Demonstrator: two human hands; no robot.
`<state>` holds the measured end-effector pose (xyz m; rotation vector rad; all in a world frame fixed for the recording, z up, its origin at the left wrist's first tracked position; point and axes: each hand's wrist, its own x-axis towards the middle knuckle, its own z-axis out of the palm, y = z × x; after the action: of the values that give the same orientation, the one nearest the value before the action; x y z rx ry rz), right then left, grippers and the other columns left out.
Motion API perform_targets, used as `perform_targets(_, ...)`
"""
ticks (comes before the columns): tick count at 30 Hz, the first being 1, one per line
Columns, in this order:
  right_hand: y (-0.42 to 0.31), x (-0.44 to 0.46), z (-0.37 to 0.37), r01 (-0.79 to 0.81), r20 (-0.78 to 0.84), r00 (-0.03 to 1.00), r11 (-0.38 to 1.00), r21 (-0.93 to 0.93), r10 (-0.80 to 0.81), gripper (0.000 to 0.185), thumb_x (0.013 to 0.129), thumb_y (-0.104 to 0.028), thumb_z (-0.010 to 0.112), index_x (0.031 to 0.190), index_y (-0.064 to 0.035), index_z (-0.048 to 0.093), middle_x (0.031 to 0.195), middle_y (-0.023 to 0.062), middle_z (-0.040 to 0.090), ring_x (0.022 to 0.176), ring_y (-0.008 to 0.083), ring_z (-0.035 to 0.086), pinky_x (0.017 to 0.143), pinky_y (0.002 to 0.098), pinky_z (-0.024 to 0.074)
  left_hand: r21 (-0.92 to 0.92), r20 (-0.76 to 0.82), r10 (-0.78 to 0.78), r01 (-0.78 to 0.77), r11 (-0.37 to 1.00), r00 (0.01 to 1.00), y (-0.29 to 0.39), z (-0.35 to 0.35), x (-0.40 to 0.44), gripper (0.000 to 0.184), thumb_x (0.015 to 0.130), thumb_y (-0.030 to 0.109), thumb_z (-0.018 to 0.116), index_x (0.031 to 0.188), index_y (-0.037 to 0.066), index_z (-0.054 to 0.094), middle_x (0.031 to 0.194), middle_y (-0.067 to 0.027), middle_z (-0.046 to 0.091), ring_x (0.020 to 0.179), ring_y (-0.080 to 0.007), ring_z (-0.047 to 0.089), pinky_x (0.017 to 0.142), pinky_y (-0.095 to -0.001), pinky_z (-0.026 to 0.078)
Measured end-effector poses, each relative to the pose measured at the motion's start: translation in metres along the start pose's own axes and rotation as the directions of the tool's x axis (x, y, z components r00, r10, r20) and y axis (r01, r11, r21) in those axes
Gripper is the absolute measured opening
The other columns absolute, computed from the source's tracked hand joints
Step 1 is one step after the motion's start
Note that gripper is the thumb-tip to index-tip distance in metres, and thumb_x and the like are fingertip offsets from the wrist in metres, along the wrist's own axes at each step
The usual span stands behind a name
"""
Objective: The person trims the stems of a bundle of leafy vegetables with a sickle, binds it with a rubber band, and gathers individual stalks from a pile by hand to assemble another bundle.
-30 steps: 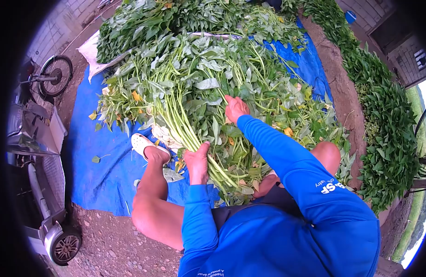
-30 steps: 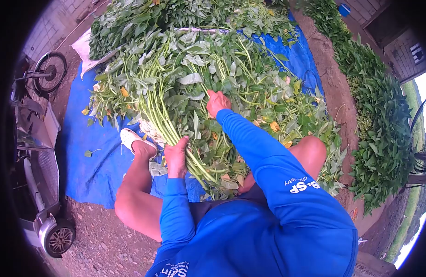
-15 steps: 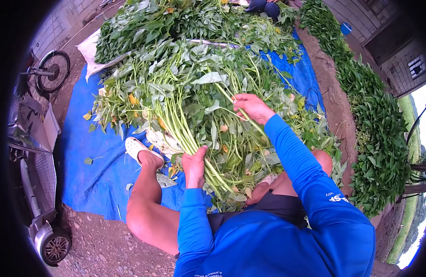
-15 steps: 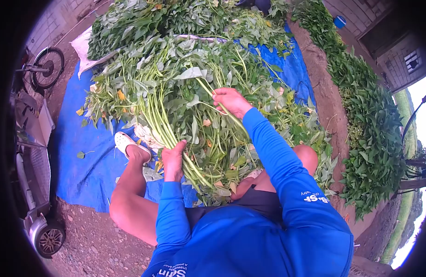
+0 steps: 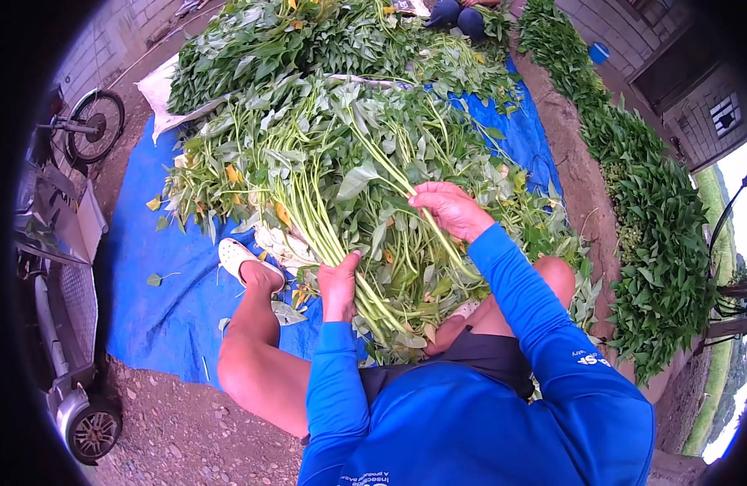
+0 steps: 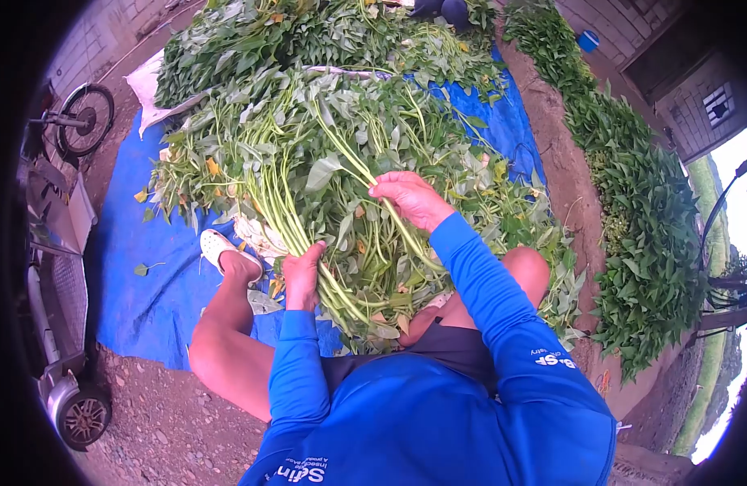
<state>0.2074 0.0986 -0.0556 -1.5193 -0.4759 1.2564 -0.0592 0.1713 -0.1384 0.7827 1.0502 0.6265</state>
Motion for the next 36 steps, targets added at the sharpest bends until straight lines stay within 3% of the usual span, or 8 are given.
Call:
perform_targets(9,-0.017,-0.016,0.023,0.403,-0.256,0.834,0.856,-0.324,-0.489,0.026,0.093,-0.014,0.08,0.116,-0.0018,0.076,0.088,-0.0018,0.073,0.075,0.0071,0.063,0.066,0.0269,0.0511,-0.044,0.009,0.049,-0.049,0.998,0.999,0.005,0.01,-0.005,0.026,0.094,0.009,0.078,0.116,-0.002,0.069,0.099,-0.0054,0.073,0.079,-0.0144,0.066,0.071,-0.0316,0.054)
perform_targets(13,-0.021,-0.021,0.046,0.257,-0.288,0.832,0.789,-0.558,-0.474,0.038,0.092,-0.022,0.077,0.121,0.0023,0.074,0.087,0.0095,0.077,0.081,0.0143,0.071,0.075,0.0321,0.0572,-0.041,0.012,0.076,-0.075,0.996,0.997,-0.01,0.01,0.004,0.03,0.094,0.013,0.079,0.119,-0.003,0.07,0.104,-0.0058,0.074,0.084,-0.0143,0.067,0.076,-0.032,0.055)
perform_targets(18,0.075,0.01,0.092,0.171,-0.04,0.964,0.728,-0.664,-0.263,0.046,0.098,-0.023,0.072,0.14,-0.0033,0.07,0.126,0.0182,0.078,0.115,0.0263,0.074,0.103,0.0354,0.0549,-0.288,0.11,-0.064,0.093,0.953,0.992,-0.029,0.006,0.019,0.033,0.097,0.024,0.082,0.12,0.002,0.072,0.099,-0.0053,0.076,0.069,-0.0138,0.067,0.063,-0.0295,0.057)
perform_targets(21,0.108,-0.01,0.109,0.052,0.137,0.99,0.877,-0.478,0.016,0.051,0.108,-0.011,0.058,0.159,-0.0083,0.054,0.159,0.0123,0.058,0.14,0.0207,0.057,0.118,0.0313,0.0427,-0.345,0.222,-0.145,0.217,0.913,0.964,-0.051,-0.016,0.039,0.043,0.102,0.036,0.076,0.129,0.004,0.067,0.111,-0.0093,0.075,0.088,-0.0203,0.073,0.079,-0.0379,0.063)
perform_targets(26,0.153,-0.006,0.109,0.087,-0.075,0.99,0.932,-0.353,-0.121,0.053,0.102,-0.006,0.069,0.153,-0.0024,0.053,0.106,0.0081,0.073,0.091,0.0139,0.067,0.083,0.0312,0.0561,-0.333,0.348,-0.296,0.413,0.848,0.89,-0.06,-0.022,0.041,0.066,0.103,0.054,0.071,0.141,0.003,0.056,0.121,-0.0149,0.072,0.099,-0.0251,0.074,0.086,-0.042,0.065)
perform_targets(29,0.157,-0.015,0.119,0.082,-0.167,0.979,0.978,-0.192,-0.115,0.046,0.101,-0.004,0.067,0.144,-0.0012,0.053,0.112,0.0145,0.075,0.101,0.0196,0.07,0.09,0.0341,0.0574,-0.375,0.081,-0.137,0.158,0.914,0.987,-0.063,-0.003,0.02,0.052,0.099,0.032,0.082,0.129,-0.005,0.062,0.111,-0.0155,0.074,0.089,-0.0213,0.073,0.075,-0.0372,0.063)
perform_targets(33,0.146,-0.022,0.104,-0.075,0.205,0.976,0.997,0.007,0.072,0.059,0.1,0.002,0.064,0.158,-0.0002,0.049,0.123,0.0126,0.074,0.111,0.0176,0.071,0.098,0.0333,0.0581,-0.24,0.006,-0.153,0.15,0.959,0.988,-0.059,-0.021,0.03,0.025,0.095,0.017,0.082,0.107,-0.002,0.071,0.082,-0.0076,0.073,0.069,-0.0169,0.07,0.064,-0.0323,0.059)
perform_targets(36,0.107,-0.019,0.05,0.137,-0.175,0.975,0.99,-0.021,-0.139,0.049,0.1,-0.01,0.069,0.147,-0.0025,0.059,0.12,0.0064,0.073,0.1,0.0123,0.069,0.086,0.029,0.0579,-0.148,0.079,-0.118,0.128,0.981,0.99,-0.007,-0.029,0.01,0.018,0.094,0.017,0.081,0.097,0.003,0.07,0.073,-0.0043,0.067,0.058,-0.0154,0.063,0.058,-0.03,0.055)
